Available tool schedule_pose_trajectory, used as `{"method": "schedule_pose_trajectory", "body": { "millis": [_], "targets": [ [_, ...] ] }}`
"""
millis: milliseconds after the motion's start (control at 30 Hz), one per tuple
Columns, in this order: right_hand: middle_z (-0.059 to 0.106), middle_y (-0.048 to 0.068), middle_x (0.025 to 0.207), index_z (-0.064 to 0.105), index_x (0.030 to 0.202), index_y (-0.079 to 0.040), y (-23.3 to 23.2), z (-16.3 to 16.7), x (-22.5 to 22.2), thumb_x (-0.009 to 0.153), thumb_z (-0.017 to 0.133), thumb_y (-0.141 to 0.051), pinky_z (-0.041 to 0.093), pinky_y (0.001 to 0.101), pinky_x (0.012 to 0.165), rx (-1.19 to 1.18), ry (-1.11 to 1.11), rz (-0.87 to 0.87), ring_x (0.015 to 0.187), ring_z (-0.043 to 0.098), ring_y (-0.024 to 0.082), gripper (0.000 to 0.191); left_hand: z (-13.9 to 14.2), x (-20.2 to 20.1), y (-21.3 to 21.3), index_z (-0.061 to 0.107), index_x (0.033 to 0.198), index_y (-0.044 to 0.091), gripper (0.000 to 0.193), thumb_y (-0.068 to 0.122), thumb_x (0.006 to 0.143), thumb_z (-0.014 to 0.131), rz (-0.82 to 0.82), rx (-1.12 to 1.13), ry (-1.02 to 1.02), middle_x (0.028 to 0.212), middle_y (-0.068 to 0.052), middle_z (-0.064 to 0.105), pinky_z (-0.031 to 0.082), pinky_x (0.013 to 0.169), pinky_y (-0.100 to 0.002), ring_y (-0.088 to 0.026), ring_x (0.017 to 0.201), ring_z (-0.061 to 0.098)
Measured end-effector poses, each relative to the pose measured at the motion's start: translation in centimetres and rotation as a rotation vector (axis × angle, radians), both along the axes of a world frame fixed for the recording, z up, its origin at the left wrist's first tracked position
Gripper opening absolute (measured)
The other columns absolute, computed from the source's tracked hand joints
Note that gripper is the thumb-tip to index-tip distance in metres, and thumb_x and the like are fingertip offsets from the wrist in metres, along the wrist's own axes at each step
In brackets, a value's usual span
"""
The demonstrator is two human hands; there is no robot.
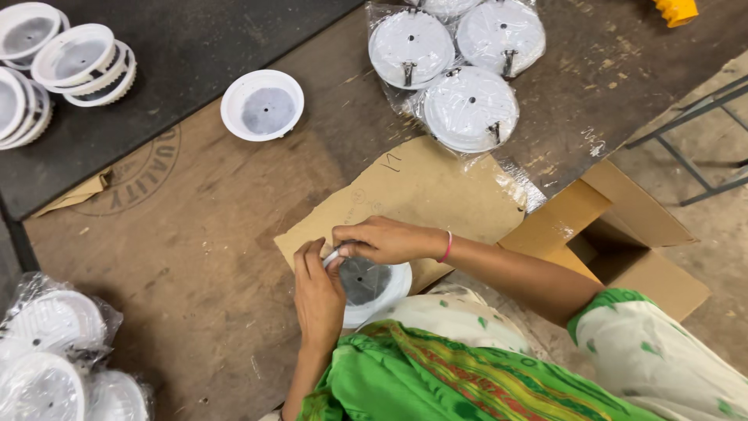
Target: The person wraps round LED ceiling light fixtures in clear plastic film at a workbench, pressing the plastic around each unit and stacking the wrapped lights in piles on the table. They occasionally reach into a nearby bin for more fixtures and continue wrapping one at a time.
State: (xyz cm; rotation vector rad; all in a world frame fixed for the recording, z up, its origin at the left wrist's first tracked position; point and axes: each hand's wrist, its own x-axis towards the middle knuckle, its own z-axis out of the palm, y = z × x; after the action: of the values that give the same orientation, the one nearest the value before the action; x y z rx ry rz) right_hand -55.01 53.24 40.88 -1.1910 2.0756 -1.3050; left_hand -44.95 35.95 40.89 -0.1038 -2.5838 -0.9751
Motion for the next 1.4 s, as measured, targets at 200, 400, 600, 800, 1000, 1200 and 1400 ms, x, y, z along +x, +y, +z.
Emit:
{"method": "schedule_pose_trajectory", "body": {
  "millis": [200,400,600,800,1000,1200,1400],
  "targets": [
    [0.064,0.024,0.130,0.049,0.139,-0.005,1.5,0.0,0.4,0.105,0.060,-0.030,0.051,0.0458,0.090,-0.122,0.256,-0.062,0.112,0.065,0.042,0.044,-3.4,-1.3,-0.4,0.063,0.110,0.003,0.016,0.006,0.094,0.060,0.143,-0.117,-0.078,0.102,-0.017,0.069,0.052,0.074,-0.050,-0.039,0.095,0.066],
    [0.065,0.018,0.128,0.040,0.149,-0.007,6.6,-0.9,1.4,0.092,0.068,-0.039,0.056,0.0402,0.091,0.131,-0.171,-0.322,0.106,0.071,0.030,0.070,-3.2,-4.2,0.8,0.068,0.109,0.004,0.019,0.018,0.106,0.057,0.355,0.106,-0.197,0.094,-0.022,0.070,0.051,0.072,-0.047,-0.040,0.083,0.066],
    [0.075,0.012,0.116,0.063,0.135,-0.006,14.1,-4.7,1.5,0.097,0.067,-0.029,0.059,0.0349,0.085,-0.189,-0.460,-0.808,0.098,0.072,0.020,0.045,-0.5,-6.9,7.3,0.048,0.145,0.004,0.042,0.029,0.111,0.050,0.025,0.591,-0.121,0.129,-0.018,0.065,0.051,0.095,-0.036,-0.024,0.107,0.065],
    [0.059,0.014,0.135,0.043,0.145,-0.003,29.3,-7.6,-2.9,0.110,0.064,-0.017,0.056,0.0336,0.098,-0.464,0.048,-1.342,0.119,0.061,0.020,0.043,0.8,-6.9,12.2,0.035,0.156,0.003,0.061,0.026,0.105,0.058,-0.109,0.632,-0.167,0.147,-0.017,0.055,0.051,0.099,-0.034,-0.021,0.110,0.063],
    [0.052,0.011,0.130,0.034,0.137,-0.006,38.2,-11.8,-8.0,0.104,0.058,-0.019,0.057,0.0427,0.091,-0.539,-0.252,-1.520,0.116,0.060,0.022,0.042,-1.5,-4.0,13.2,0.043,0.149,0.006,0.055,0.024,0.100,0.061,0.007,0.647,-0.310,0.144,-0.011,0.057,0.053,0.083,-0.030,-0.018,0.102,0.067],
    [0.060,0.025,0.142,0.044,0.143,0.002,43.5,-17.3,-10.4,0.111,0.068,-0.040,0.049,0.0469,0.112,0.083,0.042,-1.490,0.130,0.064,0.036,0.058,-4.2,2.1,9.5,0.054,0.141,0.008,0.046,0.024,0.099,0.063,0.317,0.566,-0.384,0.137,-0.009,0.061,0.053,0.076,-0.030,-0.018,0.098,0.067],
    [0.029,0.041,0.155,0.038,0.155,0.008,48.3,-19.8,-11.7,0.109,0.073,-0.051,0.029,0.0659,0.106,0.793,0.492,-1.521,0.138,0.026,0.063,0.083,-7.2,8.8,5.8,0.057,0.138,0.006,0.042,0.023,0.100,0.065,0.516,0.594,-0.261,0.132,-0.012,0.059,0.054,0.081,-0.031,-0.022,0.102,0.066]
  ]
}}
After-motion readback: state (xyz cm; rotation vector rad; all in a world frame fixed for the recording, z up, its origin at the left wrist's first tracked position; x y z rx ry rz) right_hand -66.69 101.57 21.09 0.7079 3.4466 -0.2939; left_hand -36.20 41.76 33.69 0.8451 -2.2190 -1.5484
